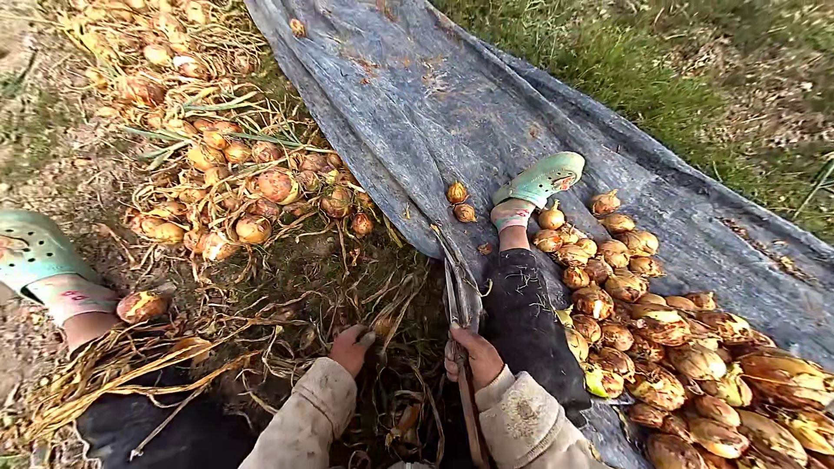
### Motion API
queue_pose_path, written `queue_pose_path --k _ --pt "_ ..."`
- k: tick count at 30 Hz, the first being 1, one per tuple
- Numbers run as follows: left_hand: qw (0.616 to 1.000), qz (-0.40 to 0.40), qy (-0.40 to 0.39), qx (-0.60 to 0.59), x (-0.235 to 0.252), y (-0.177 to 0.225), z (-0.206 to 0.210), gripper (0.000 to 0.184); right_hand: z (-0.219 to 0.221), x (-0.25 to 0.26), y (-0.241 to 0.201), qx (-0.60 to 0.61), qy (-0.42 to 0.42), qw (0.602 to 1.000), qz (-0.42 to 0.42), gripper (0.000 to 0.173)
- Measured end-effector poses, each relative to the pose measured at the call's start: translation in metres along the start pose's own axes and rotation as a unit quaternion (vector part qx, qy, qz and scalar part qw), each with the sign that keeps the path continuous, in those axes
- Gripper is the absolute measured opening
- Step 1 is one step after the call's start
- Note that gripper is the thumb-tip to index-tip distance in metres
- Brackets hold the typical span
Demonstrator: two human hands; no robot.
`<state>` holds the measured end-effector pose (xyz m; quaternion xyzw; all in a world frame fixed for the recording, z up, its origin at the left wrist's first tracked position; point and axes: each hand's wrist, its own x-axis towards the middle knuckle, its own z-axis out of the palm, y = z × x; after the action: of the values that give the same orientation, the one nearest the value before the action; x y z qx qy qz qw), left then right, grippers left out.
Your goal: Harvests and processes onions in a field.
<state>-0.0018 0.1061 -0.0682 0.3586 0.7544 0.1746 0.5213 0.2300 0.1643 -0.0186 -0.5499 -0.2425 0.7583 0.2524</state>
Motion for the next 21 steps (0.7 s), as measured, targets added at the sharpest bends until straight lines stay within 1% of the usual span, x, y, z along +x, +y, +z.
queue_pose_path --k 2,3,4,7,8,9,10,11,12,13,15,17,18,19,20,21 --pt "0.993 0.031 0.047 -0.107 -0.037 -0.017 -0.006 0.032 0.007 -0.009 0.013 -0.088 -0.057 0.994 -0.016 0.018" --pt "0.989 0.047 0.055 -0.127 -0.055 -0.018 -0.006 0.031 0.011 -0.013 0.02 -0.128 -0.079 0.988 -0.026 0.019" --pt "0.989 0.065 0.055 -0.12 -0.071 -0.017 -0.005 0.03 0.015 -0.017 0.026 -0.168 -0.099 0.98 -0.033 0.023" --pt "0.995 0.1 0.023 0.009 -0.103 -0.001 -0.004 0.032 0.024 -0.027 0.041 -0.249 -0.118 0.959 -0.062 0.039" --pt "0.991 0.118 0.03 0.061 -0.111 0.005 -0.003 0.032 0.023 -0.031 0.046 -0.263 -0.114 0.956 -0.07 0.046" --pt "0.979 0.154 0.067 0.113 -0.118 0.007 -0.001 0.03 0.022 -0.035 0.049 -0.276 -0.109 0.952 -0.074 0.053" --pt "0.953 0.217 0.148 0.152 -0.123 0.005 0.002 0.027 0.019 -0.038 0.051 -0.292 -0.105 0.948 -0.076 0.06" --pt "0.907 0.29 0.249 0.176 -0.124 0.002 0.001 0.023 0.017 -0.04 0.052 -0.308 -0.101 0.943 -0.077 0.066" --pt "0.855 0.345 0.339 0.186 -0.123 0.001 -0.004 0.023 0.014 -0.041 0.055 -0.321 -0.096 0.939 -0.077 0.07" --pt "0.811 0.378 0.405 0.19 -0.123 0.003 -0.011 0.025 0.012 -0.042 0.057 -0.329 -0.096 0.936 -0.074 0.074" --pt "0.74 0.421 0.484 0.199 -0.127 0.013 -0.02 0.028 0.013 -0.042 0.06 -0.332 -0.111 0.935 -0.061 0.076" --pt "0.693 0.466 0.504 0.22 -0.127 0.019 -0.011 0.029 0.019 -0.041 0.061 -0.303 -0.142 0.941 -0.053 0.081" --pt "0.68 0.488 0.498 0.227 -0.125 0.02 0.0 0.03 0.021 -0.041 0.063 -0.265 -0.155 0.95 -0.061 0.084" --pt "0.678 0.505 0.48 0.234 -0.122 0.019 0.014 0.029 0.023 -0.039 0.066 -0.209 -0.162 0.961 -0.077 0.083" --pt "0.684 0.514 0.459 0.241 -0.12 0.016 0.028 0.026 0.023 -0.036 0.07 -0.129 -0.166 0.974 -0.089 0.078" --pt "0.699 0.512 0.435 0.244 -0.118 0.012 0.042 0.023 0.021 -0.033 0.076 -0.049 -0.16 0.981 -0.093 0.067"
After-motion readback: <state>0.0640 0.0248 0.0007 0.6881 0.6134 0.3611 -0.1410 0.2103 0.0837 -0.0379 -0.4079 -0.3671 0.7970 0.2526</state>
